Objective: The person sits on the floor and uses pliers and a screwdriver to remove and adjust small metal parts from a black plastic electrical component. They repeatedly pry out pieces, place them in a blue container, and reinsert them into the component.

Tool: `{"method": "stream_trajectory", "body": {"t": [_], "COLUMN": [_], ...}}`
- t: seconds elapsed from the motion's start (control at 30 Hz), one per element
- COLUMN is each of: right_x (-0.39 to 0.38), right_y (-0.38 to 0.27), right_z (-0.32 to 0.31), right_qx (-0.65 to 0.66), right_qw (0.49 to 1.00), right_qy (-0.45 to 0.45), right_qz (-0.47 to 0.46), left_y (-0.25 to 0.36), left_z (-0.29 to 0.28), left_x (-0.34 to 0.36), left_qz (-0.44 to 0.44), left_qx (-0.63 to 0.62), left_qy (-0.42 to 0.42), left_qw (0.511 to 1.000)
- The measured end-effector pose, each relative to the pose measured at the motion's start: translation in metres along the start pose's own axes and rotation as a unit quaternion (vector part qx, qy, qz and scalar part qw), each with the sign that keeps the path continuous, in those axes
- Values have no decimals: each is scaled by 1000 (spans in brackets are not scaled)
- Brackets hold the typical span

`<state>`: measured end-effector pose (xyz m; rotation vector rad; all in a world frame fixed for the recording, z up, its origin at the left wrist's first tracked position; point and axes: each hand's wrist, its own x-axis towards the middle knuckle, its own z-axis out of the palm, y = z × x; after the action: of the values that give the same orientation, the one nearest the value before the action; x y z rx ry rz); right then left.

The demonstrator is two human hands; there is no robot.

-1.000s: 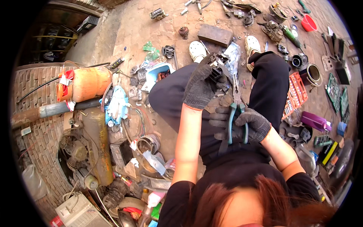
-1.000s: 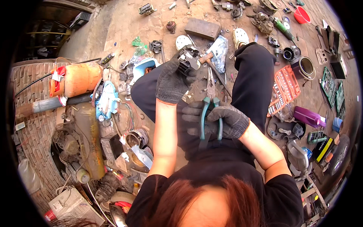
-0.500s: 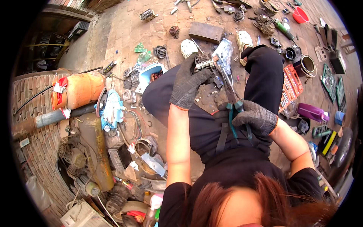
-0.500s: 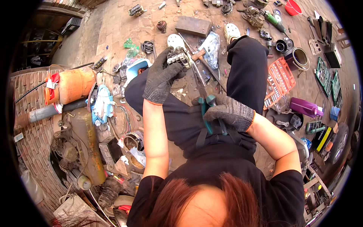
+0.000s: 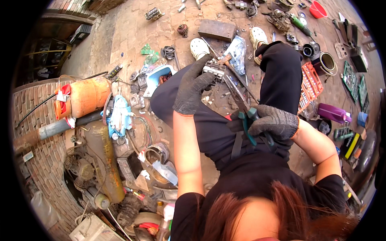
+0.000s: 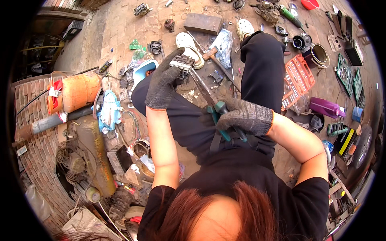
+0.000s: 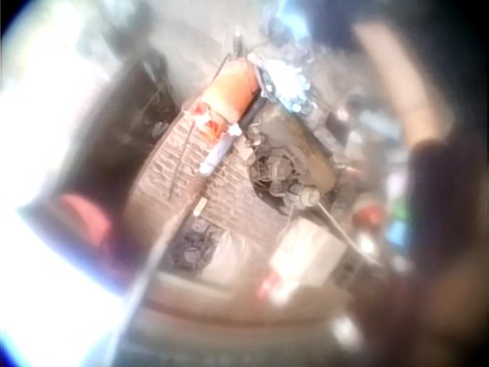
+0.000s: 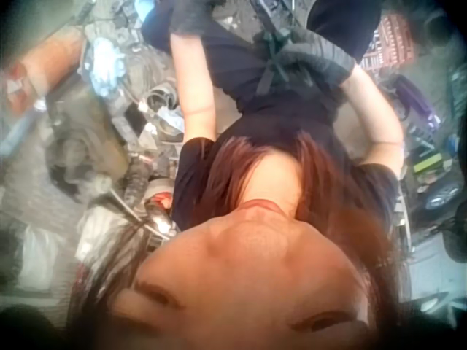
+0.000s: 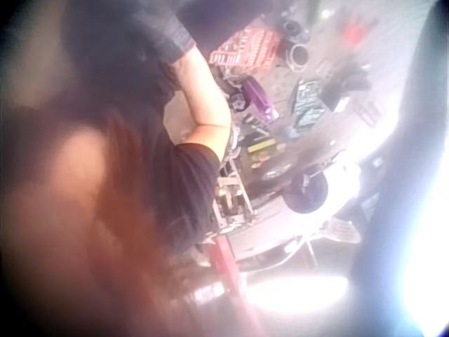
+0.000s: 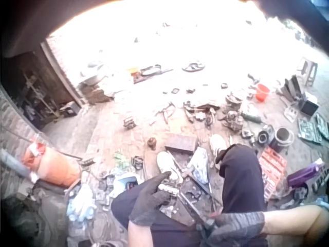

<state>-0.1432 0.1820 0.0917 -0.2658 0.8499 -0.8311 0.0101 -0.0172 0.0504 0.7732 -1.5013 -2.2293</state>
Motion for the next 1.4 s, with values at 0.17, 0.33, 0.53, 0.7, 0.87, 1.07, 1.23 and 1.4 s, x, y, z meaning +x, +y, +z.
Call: {"method": "stream_trajectory", "body": {"t": [0.17,0.33,0.53,0.7,0.87,1.07,1.23,1.4], "right_x": [0,3,2,1,8,-4,-18,-36], "right_y": [0,8,8,8,23,29,21,12], "right_z": [-1,-2,-4,0,-3,7,8,6], "right_qx": [-29,-8,-62,-31,-155,-73,-73,-96], "right_qw": [1000,1000,998,997,987,997,996,994], "right_qy": [-3,-1,23,4,31,21,20,31], "right_qz": [7,-15,2,64,-25,-6,56,50], "left_y": [-4,-5,9,14,-7,0,6,25], "left_z": [-4,-4,-2,-11,-3,-1,0,-1], "left_x": [2,4,0,-1,0,3,-1,0], "left_qz": [8,16,-2,28,-19,130,46,113], "left_qx": [-33,-53,35,180,29,239,121,300], "left_qy": [-15,-36,-54,-113,-65,-94,-115,-237], "left_qw": [999,998,998,977,997,958,985,917]}}
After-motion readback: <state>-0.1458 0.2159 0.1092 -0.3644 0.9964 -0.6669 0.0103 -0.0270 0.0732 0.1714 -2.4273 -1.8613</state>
